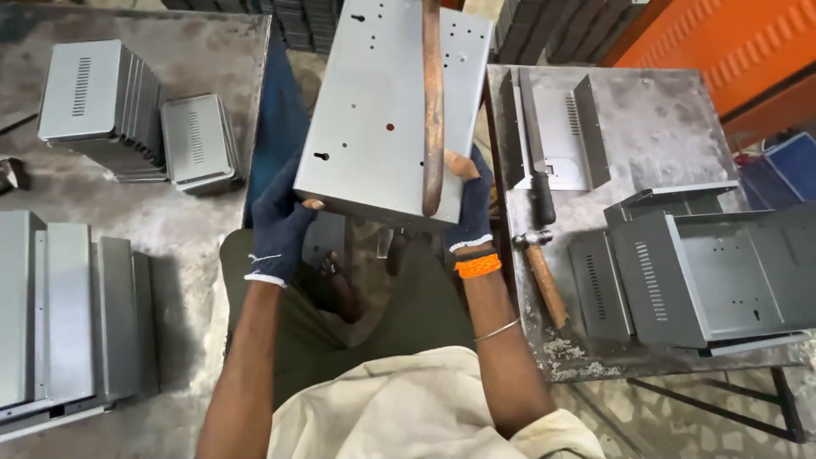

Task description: The person spot welds and assembles metal enclosures on a factory floor.

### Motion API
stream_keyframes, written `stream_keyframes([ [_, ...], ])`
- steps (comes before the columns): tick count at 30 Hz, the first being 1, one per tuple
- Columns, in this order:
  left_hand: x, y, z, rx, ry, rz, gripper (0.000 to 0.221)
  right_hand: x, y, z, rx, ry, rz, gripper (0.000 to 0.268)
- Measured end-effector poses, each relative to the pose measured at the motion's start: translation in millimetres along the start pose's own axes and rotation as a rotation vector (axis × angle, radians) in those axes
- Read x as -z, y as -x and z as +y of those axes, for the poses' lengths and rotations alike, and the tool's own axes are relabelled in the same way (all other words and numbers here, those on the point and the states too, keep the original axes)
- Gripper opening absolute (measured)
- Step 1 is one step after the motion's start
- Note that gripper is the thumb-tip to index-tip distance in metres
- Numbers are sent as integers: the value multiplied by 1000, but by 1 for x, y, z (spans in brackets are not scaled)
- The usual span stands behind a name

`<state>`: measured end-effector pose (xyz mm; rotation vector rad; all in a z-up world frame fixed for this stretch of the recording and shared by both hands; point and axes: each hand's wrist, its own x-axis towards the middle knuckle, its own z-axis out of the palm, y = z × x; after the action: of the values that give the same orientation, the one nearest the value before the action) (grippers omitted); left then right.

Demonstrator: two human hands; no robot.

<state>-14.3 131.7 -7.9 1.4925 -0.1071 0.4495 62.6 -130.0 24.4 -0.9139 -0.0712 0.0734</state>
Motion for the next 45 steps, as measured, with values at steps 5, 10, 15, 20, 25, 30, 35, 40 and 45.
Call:
stream_keyframes([
  [5,-6,10,-46,172,-141,53,30,67,-17,27,-9,22,46,40],
  [10,-115,23,-11,-76,251,165,86,154,2,29,40,-7,223,50],
  [15,-159,42,-6,79,135,430,93,142,48,9,-36,670,306,59],
  [20,-124,7,19,191,-199,312,70,33,60,-48,606,1397,332,54],
  [25,-111,-24,19,204,-93,-30,71,25,-25,-65,349,1568,-290,31],
  [30,-99,-32,6,104,60,-172,78,44,-60,-58,617,1756,-449,32],
  [35,-109,-20,24,168,330,-305,87,0,-21,-103,518,1845,-247,48],
  [40,-104,-16,25,128,294,-383,86,-4,-3,-111,586,1883,-251,46],
  [45,-102,-18,27,129,268,-410,86,-6,-1,-112,632,1932,-223,48],
])
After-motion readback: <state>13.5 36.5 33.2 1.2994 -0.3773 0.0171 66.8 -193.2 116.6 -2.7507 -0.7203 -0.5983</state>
